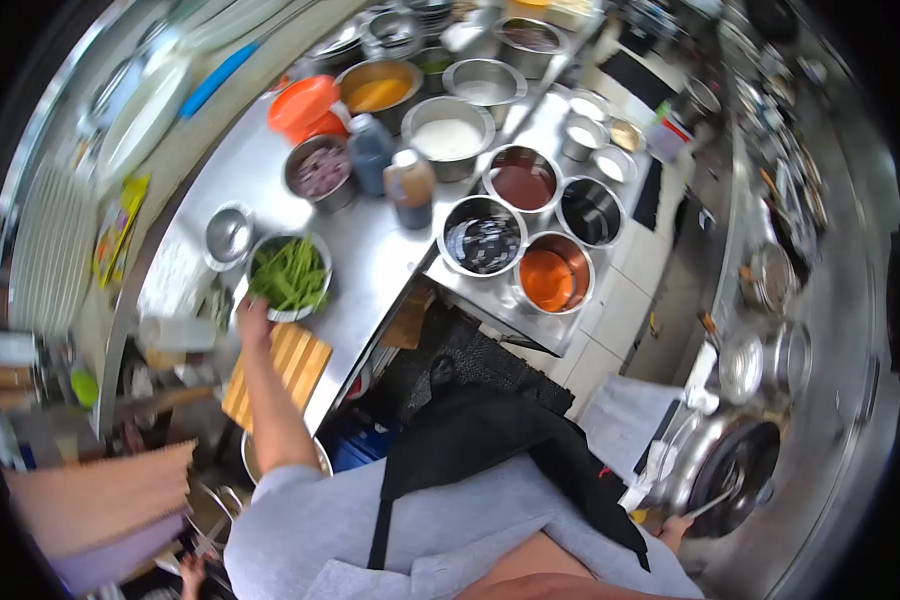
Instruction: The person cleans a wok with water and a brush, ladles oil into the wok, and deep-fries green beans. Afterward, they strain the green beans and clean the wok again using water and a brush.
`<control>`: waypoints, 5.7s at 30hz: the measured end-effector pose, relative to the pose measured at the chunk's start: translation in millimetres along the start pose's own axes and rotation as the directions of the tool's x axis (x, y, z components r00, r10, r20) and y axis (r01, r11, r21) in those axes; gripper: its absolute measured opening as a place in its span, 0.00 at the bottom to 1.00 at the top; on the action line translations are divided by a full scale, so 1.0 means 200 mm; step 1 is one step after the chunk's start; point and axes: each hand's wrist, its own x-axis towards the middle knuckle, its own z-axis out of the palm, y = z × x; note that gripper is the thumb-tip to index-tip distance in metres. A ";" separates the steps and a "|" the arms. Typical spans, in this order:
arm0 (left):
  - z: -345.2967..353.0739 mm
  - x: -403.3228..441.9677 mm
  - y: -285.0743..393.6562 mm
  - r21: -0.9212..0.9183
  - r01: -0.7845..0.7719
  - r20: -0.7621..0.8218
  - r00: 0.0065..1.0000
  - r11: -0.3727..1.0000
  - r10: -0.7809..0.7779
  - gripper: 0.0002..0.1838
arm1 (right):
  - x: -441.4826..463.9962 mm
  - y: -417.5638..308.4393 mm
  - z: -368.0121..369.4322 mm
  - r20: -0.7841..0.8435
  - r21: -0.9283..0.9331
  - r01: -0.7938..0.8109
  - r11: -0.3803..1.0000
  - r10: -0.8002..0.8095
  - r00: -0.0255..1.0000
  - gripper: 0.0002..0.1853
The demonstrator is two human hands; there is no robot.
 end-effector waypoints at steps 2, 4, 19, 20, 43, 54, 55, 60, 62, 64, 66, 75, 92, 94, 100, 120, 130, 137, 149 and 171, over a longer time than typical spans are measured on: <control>-0.10 -0.04 0.01 0.093 -0.072 0.131 0.990 0.993 0.059 0.22 | 0.02 0.14 -0.02 -0.002 0.043 -0.028 0.999 0.028 1.000 0.43; 0.10 -0.33 0.29 0.410 -0.209 0.306 0.949 0.888 0.082 0.17 | 0.05 0.32 -0.01 -0.009 0.082 -0.053 0.995 0.054 0.998 0.42; 3.05 -2.27 -0.34 0.352 0.165 0.935 -0.102 0.922 -0.339 0.28 | -0.23 0.43 -0.28 0.300 0.652 -0.354 0.670 0.202 0.932 0.45; 3.18 -2.51 -0.34 0.353 0.209 0.932 -0.164 0.912 -0.323 0.31 | -0.24 0.44 -0.27 0.304 0.644 -0.371 0.669 0.221 0.927 0.45; 4.65 -3.67 -0.60 -0.688 -0.707 0.690 -0.569 0.162 0.448 0.47 | -0.35 0.01 -0.01 0.125 0.427 -0.464 0.776 0.457 0.880 0.41; 4.29 -3.21 -0.70 0.201 0.167 0.980 -0.036 0.965 -0.198 0.48 | -0.32 -0.11 -0.12 0.117 0.233 -0.500 0.834 0.487 0.866 0.43; 4.23 -3.17 -0.71 0.259 0.227 0.966 -0.070 0.939 -0.249 0.46 | -0.30 -0.12 -0.14 0.121 0.156 -0.507 0.848 0.493 0.862 0.44; 3.96 -3.03 -0.58 0.302 0.246 0.950 -0.152 0.921 -0.272 0.45 | -0.26 -0.14 -0.23 0.134 0.203 -0.422 0.884 0.401 0.906 0.43; 3.82 -3.00 -0.49 0.294 0.247 0.954 -0.144 0.923 -0.265 0.45 | -0.25 -0.16 -0.27 0.183 0.229 -0.432 0.873 0.397 0.899 0.43; 3.70 -2.96 -0.44 0.284 0.237 0.955 -0.159 0.929 -0.251 0.45 | -0.24 -0.12 -0.25 0.198 0.291 -0.418 0.860 0.374 0.906 0.43; 3.54 -2.91 -0.42 0.257 0.230 0.965 -0.108 0.939 -0.238 0.43 | -0.24 0.01 -0.20 0.135 0.289 -0.319 0.903 0.292 0.947 0.43; 2.64 -2.57 -0.31 0.225 0.178 0.935 0.236 0.958 -0.264 0.40 | -0.32 0.06 -0.38 -0.366 0.452 0.269 0.851 -0.098 0.925 0.36; 1.57 -1.34 0.27 -0.143 0.190 0.894 0.445 0.971 0.044 0.34 | -1.02 -0.85 0.26 0.201 0.656 0.520 0.547 -0.791 0.578 0.34; 1.31 -1.12 0.41 0.053 0.123 0.877 0.468 0.991 -0.105 0.32 | -1.08 -0.92 0.40 0.368 0.608 0.523 0.597 -0.796 0.481 0.32; 0.55 -0.35 0.33 -0.009 0.210 0.591 0.790 0.978 -0.164 0.21 | -1.20 -1.09 0.79 0.625 0.507 0.569 0.648 -0.731 0.275 0.29; 1.28 -0.73 0.07 0.291 0.056 0.909 0.296 0.955 -0.294 0.24 | -1.21 -0.75 0.70 0.670 0.155 0.530 0.834 -0.483 0.564 0.27; 2.04 -1.56 -0.21 0.452 -0.309 0.786 -0.306 0.837 -0.538 0.26 | -1.43 0.11 0.74 0.610 0.150 0.132 0.980 -0.197 0.767 0.27; 2.49 -2.34 -0.59 0.423 -0.484 0.607 -0.475 0.766 -0.636 0.27 | -1.40 0.66 0.78 0.550 0.170 -0.239 0.956 0.109 0.828 0.27; 3.49 -2.52 -1.91 0.648 -0.627 0.600 0.070 0.433 -0.797 0.41 | -1.50 0.59 0.34 0.475 0.251 -0.533 0.808 0.377 0.796 0.27; 3.86 -2.57 -1.73 -0.733 -0.678 -0.018 -0.048 0.046 -0.999 0.24 | -2.90 0.68 0.34 0.218 0.626 0.696 0.351 0.778 -0.589 0.09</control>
